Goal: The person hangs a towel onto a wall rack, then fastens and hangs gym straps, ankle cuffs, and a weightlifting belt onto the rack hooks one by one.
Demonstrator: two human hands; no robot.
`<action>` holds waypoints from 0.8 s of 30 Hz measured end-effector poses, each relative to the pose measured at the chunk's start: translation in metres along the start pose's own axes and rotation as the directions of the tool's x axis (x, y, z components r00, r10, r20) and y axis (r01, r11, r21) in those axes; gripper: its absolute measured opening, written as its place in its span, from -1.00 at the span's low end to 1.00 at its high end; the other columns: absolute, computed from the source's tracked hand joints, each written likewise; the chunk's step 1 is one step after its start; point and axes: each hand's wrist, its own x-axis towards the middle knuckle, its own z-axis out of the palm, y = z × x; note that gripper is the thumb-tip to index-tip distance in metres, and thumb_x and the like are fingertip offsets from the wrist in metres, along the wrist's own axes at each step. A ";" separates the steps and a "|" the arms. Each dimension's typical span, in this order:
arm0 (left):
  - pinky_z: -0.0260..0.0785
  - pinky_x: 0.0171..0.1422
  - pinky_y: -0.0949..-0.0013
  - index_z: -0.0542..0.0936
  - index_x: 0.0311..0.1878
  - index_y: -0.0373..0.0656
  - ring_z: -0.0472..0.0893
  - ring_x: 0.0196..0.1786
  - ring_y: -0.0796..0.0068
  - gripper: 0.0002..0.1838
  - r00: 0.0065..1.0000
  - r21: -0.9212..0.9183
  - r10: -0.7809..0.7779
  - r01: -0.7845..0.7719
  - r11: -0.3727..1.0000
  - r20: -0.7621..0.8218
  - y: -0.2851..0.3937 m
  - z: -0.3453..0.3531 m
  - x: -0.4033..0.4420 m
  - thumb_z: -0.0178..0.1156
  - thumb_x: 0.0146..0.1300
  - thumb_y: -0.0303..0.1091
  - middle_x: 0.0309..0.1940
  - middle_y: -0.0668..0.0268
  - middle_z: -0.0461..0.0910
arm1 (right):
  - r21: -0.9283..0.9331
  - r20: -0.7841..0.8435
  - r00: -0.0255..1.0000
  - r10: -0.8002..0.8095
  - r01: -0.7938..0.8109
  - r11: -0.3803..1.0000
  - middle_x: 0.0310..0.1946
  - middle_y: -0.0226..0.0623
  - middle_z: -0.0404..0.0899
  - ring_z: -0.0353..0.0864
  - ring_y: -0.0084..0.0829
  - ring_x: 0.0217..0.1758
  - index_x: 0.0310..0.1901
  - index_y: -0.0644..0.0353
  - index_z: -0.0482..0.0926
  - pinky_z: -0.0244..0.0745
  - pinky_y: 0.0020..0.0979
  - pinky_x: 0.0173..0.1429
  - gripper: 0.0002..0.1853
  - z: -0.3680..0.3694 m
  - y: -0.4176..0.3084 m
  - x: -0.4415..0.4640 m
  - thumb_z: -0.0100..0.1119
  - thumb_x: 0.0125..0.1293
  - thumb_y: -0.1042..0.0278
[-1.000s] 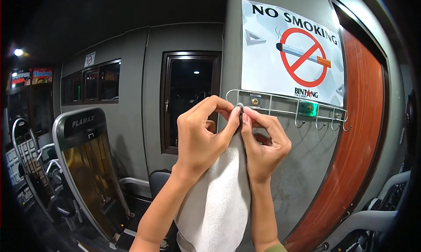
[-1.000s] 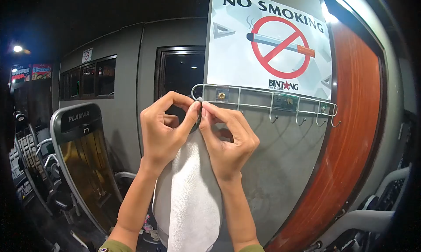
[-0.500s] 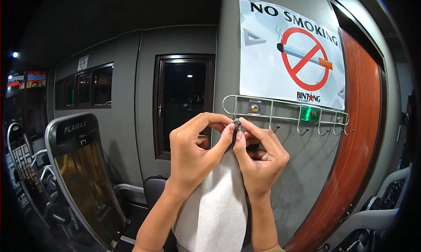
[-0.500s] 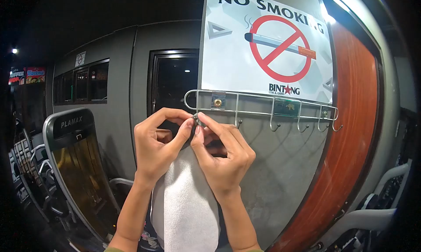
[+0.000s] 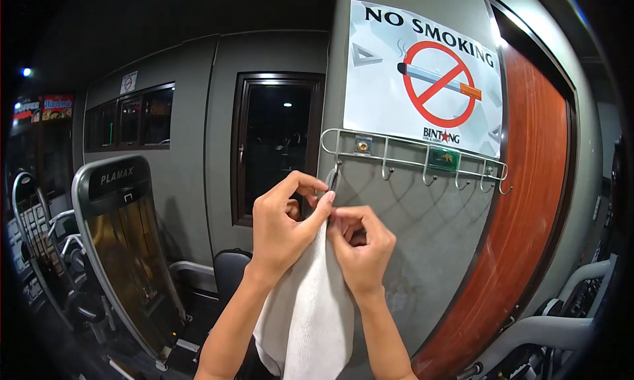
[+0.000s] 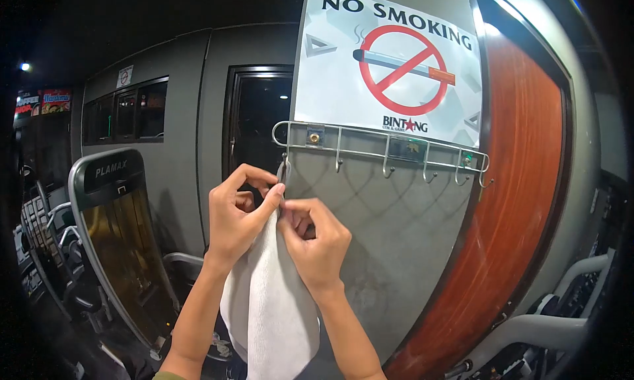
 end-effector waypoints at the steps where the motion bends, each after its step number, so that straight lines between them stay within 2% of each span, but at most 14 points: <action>1: 0.04 -0.57 0.59 0.69 -0.24 -0.22 0.29 -0.60 0.85 -0.87 1.000 0.023 -0.012 0.011 1.000 0.009 -0.002 -0.001 -0.005 0.43 0.20 -0.43 -0.48 0.43 0.61 | 0.006 0.022 0.999 0.026 -0.026 1.000 -0.54 -0.46 0.52 0.46 -0.63 -0.57 -0.18 0.15 0.72 0.33 -0.51 -0.50 -0.74 -0.003 -0.002 -0.009 0.42 0.08 0.64; 2: 0.04 -0.57 0.59 0.69 -0.24 -0.22 0.29 -0.60 0.85 -0.87 1.000 0.030 -0.015 0.015 0.999 0.007 -0.002 -0.002 -0.011 0.43 0.20 -0.43 -0.48 0.43 0.61 | 0.013 0.025 0.999 0.030 -0.030 0.999 -0.54 -0.46 0.52 0.46 -0.63 -0.57 -0.18 0.15 0.72 0.33 -0.51 -0.50 -0.74 -0.007 -0.004 -0.019 0.42 0.08 0.64; 5: 0.17 -0.49 0.55 0.68 -0.26 -0.25 0.35 -0.55 0.75 -0.82 0.996 0.146 0.036 -0.023 0.989 -0.086 0.001 -0.003 -0.033 0.46 0.18 -0.38 -0.49 0.39 0.59 | -0.264 0.141 0.979 -0.149 0.182 0.947 -0.51 -0.47 0.38 0.43 -0.41 -0.46 -0.12 0.00 0.77 0.39 -0.32 -0.42 -0.71 -0.017 -0.001 -0.056 0.35 0.10 0.52; 6: 0.25 -0.43 0.51 0.66 -0.28 -0.26 0.40 -0.54 0.63 -0.78 0.994 0.136 -0.015 0.030 0.990 -0.110 0.003 -0.005 -0.043 0.48 0.16 -0.34 -0.49 0.34 0.59 | -0.320 0.214 0.972 -0.095 0.161 0.933 -0.46 -0.47 0.42 0.48 -0.41 -0.39 -0.02 -0.05 0.76 0.42 -0.32 -0.38 -0.63 -0.024 -0.012 -0.069 0.36 0.09 0.48; 8: 0.35 -0.30 0.42 0.64 -0.29 -0.28 0.49 -0.46 0.46 -0.77 0.988 0.259 -0.054 0.090 0.962 -0.142 -0.001 -0.011 -0.068 0.48 0.14 -0.35 -0.46 0.26 0.59 | -0.292 0.297 0.955 -0.022 0.113 0.950 -0.31 -0.45 0.48 0.51 -0.39 -0.23 0.08 -0.09 0.73 0.45 -0.31 -0.24 -0.55 -0.031 -0.020 -0.098 0.38 0.08 0.40; 9: 0.37 -0.19 0.32 0.62 -0.29 -0.31 0.52 -0.37 0.30 -0.77 0.983 0.264 -0.082 0.123 0.957 -0.161 -0.005 -0.012 -0.081 0.46 0.13 -0.38 -0.44 0.21 0.58 | -0.288 0.344 0.939 0.001 0.105 0.952 -0.23 -0.44 0.50 0.51 -0.37 -0.15 0.13 -0.11 0.71 0.45 -0.30 -0.15 -0.51 -0.036 -0.024 -0.112 0.39 0.09 0.37; 11: 0.36 -0.16 0.24 0.59 -0.25 -0.34 0.50 -0.31 0.20 -0.78 0.986 0.336 -0.090 0.134 0.932 -0.143 -0.006 -0.018 -0.106 0.40 0.13 -0.44 -0.40 0.15 0.55 | -0.274 0.456 0.885 0.094 0.040 0.961 -0.07 -0.46 0.53 0.49 -0.37 -0.03 0.20 -0.14 0.67 0.39 -0.26 0.08 -0.47 -0.047 -0.033 -0.141 0.37 0.12 0.30; 14: 0.36 -0.10 0.16 0.56 -0.21 -0.38 0.52 -0.23 0.06 -0.79 0.979 0.379 -0.145 0.191 0.906 -0.145 -0.013 -0.027 -0.146 0.33 0.13 -0.49 -0.36 0.09 0.53 | -0.278 0.579 0.800 0.158 0.010 0.961 0.12 -0.37 0.50 0.45 -0.29 0.26 0.13 -0.11 0.68 0.29 -0.03 0.39 -0.56 -0.062 -0.042 -0.180 0.36 0.17 0.25; 15: 0.38 -0.03 0.13 0.56 -0.16 -0.37 0.55 -0.16 -0.01 -0.75 0.960 0.377 -0.252 0.279 0.883 -0.121 -0.011 -0.034 -0.159 0.33 0.10 -0.48 -0.30 0.07 0.54 | -0.263 0.587 0.795 0.153 0.008 0.965 0.12 -0.37 0.50 0.45 -0.29 0.26 0.13 -0.11 0.68 0.29 -0.03 0.39 -0.56 -0.065 -0.043 -0.194 0.36 0.17 0.25; 17: 0.40 0.01 0.14 0.56 -0.12 -0.36 0.57 -0.13 -0.01 -0.70 0.950 0.419 -0.275 0.313 0.852 -0.149 -0.008 -0.041 -0.188 0.33 0.08 -0.47 -0.26 0.06 0.55 | -0.259 0.653 0.719 0.237 -0.081 0.962 0.29 -0.27 0.41 0.36 -0.16 0.43 0.19 -0.10 0.63 0.21 0.14 0.47 -0.54 -0.070 -0.049 -0.220 0.35 0.21 0.22; 18: 0.41 0.04 0.15 0.56 -0.08 -0.35 0.59 -0.09 -0.01 -0.66 0.941 0.449 -0.295 0.339 0.827 -0.167 -0.006 -0.047 -0.202 0.34 0.06 -0.46 -0.22 0.04 0.56 | -0.240 0.667 0.708 0.232 -0.091 0.966 0.29 -0.27 0.41 0.36 -0.16 0.43 0.19 -0.10 0.63 0.21 0.14 0.47 -0.54 -0.071 -0.054 -0.228 0.35 0.21 0.22; 20: 0.44 0.10 0.18 0.54 0.02 -0.34 0.62 -0.02 0.03 -0.57 0.913 0.445 -0.374 0.405 0.799 -0.160 0.004 -0.058 -0.225 0.35 0.05 -0.42 -0.14 0.06 0.58 | -0.242 0.695 0.633 0.340 -0.239 0.940 0.37 -0.15 0.33 0.31 -0.01 0.47 0.29 -0.08 0.54 0.23 0.13 0.48 -0.45 -0.072 -0.067 -0.244 0.35 0.23 0.23; 21: 0.44 0.09 0.18 0.54 0.03 -0.33 0.62 -0.03 0.05 -0.55 0.900 0.438 -0.399 0.435 0.787 -0.176 0.007 -0.065 -0.238 0.37 0.07 -0.40 -0.15 0.07 0.57 | -0.158 0.706 0.622 0.339 -0.327 0.931 0.37 -0.06 0.31 0.32 0.06 0.44 0.35 -0.07 0.48 0.32 0.06 0.46 -0.39 -0.071 -0.071 -0.253 0.36 0.24 0.23; 24: 0.45 0.10 0.24 0.54 0.11 -0.28 0.62 -0.05 0.26 -0.50 0.854 0.454 -0.490 0.512 0.729 -0.177 0.008 -0.093 -0.277 0.44 0.14 -0.34 -0.10 0.15 0.58 | -0.152 0.735 0.569 0.369 -0.393 0.907 0.36 0.00 0.31 0.35 0.08 0.40 0.34 -0.04 0.48 0.42 -0.04 0.39 -0.39 -0.065 -0.095 -0.269 0.38 0.23 0.24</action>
